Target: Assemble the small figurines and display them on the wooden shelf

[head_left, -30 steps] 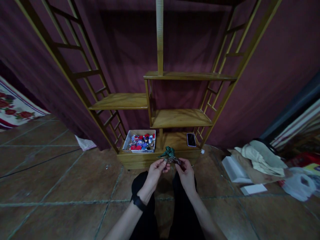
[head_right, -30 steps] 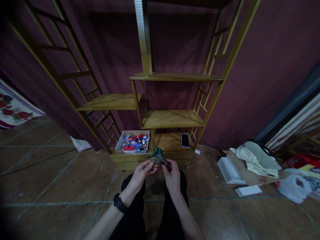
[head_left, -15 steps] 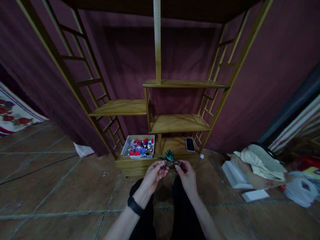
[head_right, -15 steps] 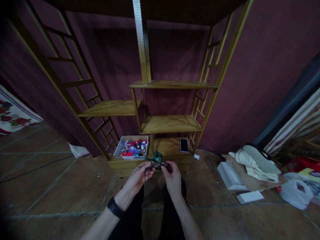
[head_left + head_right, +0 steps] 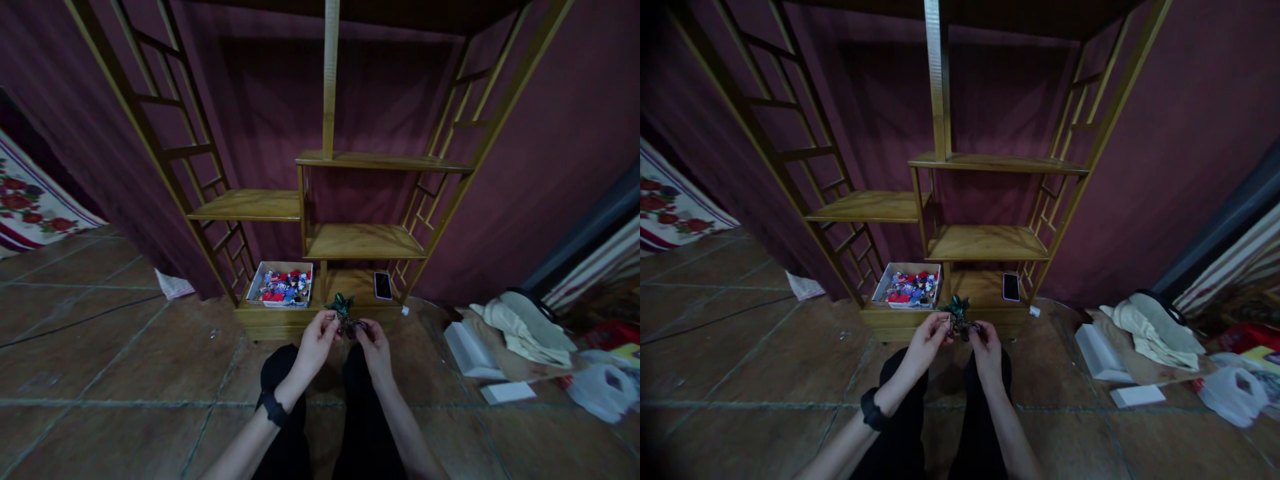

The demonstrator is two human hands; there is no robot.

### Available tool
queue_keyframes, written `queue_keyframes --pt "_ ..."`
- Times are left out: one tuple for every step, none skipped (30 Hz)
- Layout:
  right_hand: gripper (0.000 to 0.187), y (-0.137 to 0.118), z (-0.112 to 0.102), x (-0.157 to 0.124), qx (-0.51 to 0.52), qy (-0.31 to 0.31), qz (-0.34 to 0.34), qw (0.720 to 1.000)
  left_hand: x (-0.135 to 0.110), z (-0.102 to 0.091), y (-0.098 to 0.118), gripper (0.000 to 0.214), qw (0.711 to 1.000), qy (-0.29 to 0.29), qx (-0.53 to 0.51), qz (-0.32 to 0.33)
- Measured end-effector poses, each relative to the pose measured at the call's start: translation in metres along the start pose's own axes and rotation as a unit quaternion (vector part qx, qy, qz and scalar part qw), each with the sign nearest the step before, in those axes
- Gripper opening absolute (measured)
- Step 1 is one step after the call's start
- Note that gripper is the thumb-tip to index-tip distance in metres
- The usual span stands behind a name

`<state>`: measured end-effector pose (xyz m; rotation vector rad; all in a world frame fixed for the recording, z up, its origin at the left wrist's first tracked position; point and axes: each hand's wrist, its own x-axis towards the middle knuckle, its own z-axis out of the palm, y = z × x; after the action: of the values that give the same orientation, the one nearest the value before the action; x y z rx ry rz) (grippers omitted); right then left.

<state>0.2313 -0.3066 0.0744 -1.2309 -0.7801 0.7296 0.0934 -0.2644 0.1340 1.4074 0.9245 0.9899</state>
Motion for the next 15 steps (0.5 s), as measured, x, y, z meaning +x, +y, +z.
queue_keyframes --pt "0.027 0.002 0.000 0.000 -0.001 0.002 0.003 1.000 -0.002 0.000 0.002 0.033 0.999 -0.008 0.033 0.019" --pt "0.028 0.004 0.000 -0.001 -0.001 0.006 0.006 1.000 -0.005 -0.001 0.004 0.033 0.997 -0.015 0.065 0.037" --pt "0.029 0.006 -0.001 -0.002 0.000 0.010 0.011 1.000 -0.007 -0.002 0.007 0.032 0.994 -0.021 0.095 0.052" --pt "0.030 0.008 -0.001 -0.002 0.003 0.013 0.017 1.000 -0.009 -0.002 0.009 0.032 0.990 -0.026 0.122 0.064" --pt "0.031 0.010 -0.001 -0.003 0.007 0.014 0.023 1.000 -0.011 -0.003 0.010 0.032 0.987 -0.029 0.142 0.071" --pt "0.031 0.013 -0.002 -0.003 0.011 0.013 0.028 0.999 -0.012 -0.003 0.011 0.031 0.984 -0.029 0.156 0.075" --pt "0.031 0.015 -0.002 -0.003 0.014 0.012 0.031 0.999 -0.013 -0.003 0.011 0.030 0.983 -0.030 0.165 0.076" --pt "0.031 0.017 -0.003 -0.003 0.016 0.011 0.033 0.999 -0.014 -0.003 0.011 0.029 0.982 -0.031 0.171 0.074" --pt "0.031 0.020 -0.003 -0.003 0.017 0.011 0.033 0.999 -0.014 -0.002 0.010 0.026 0.982 -0.033 0.172 0.071" --pt "0.031 0.022 -0.003 -0.003 0.018 0.013 0.032 0.999 -0.014 -0.001 0.008 0.023 0.982 -0.033 0.172 0.067" --pt "0.031 0.025 -0.003 -0.002 0.020 0.015 0.031 0.999 -0.014 0.000 0.007 0.020 0.982 -0.034 0.172 0.064" --pt "0.031 0.028 -0.003 -0.002 0.022 0.018 0.031 0.999 -0.014 0.001 0.005 0.018 0.982 -0.035 0.173 0.061" --pt "0.030 0.031 -0.003 -0.001 0.024 0.020 0.032 0.999 -0.014 0.002 0.004 0.016 0.982 -0.034 0.175 0.058" --pt "0.031 0.034 -0.003 -0.001 0.024 0.023 0.034 0.999 -0.014 0.002 0.002 0.015 0.982 -0.034 0.180 0.054" --pt "0.031 0.037 -0.003 -0.001 0.023 0.024 0.036 0.999 -0.015 0.003 0.002 0.015 0.981 -0.033 0.187 0.050"
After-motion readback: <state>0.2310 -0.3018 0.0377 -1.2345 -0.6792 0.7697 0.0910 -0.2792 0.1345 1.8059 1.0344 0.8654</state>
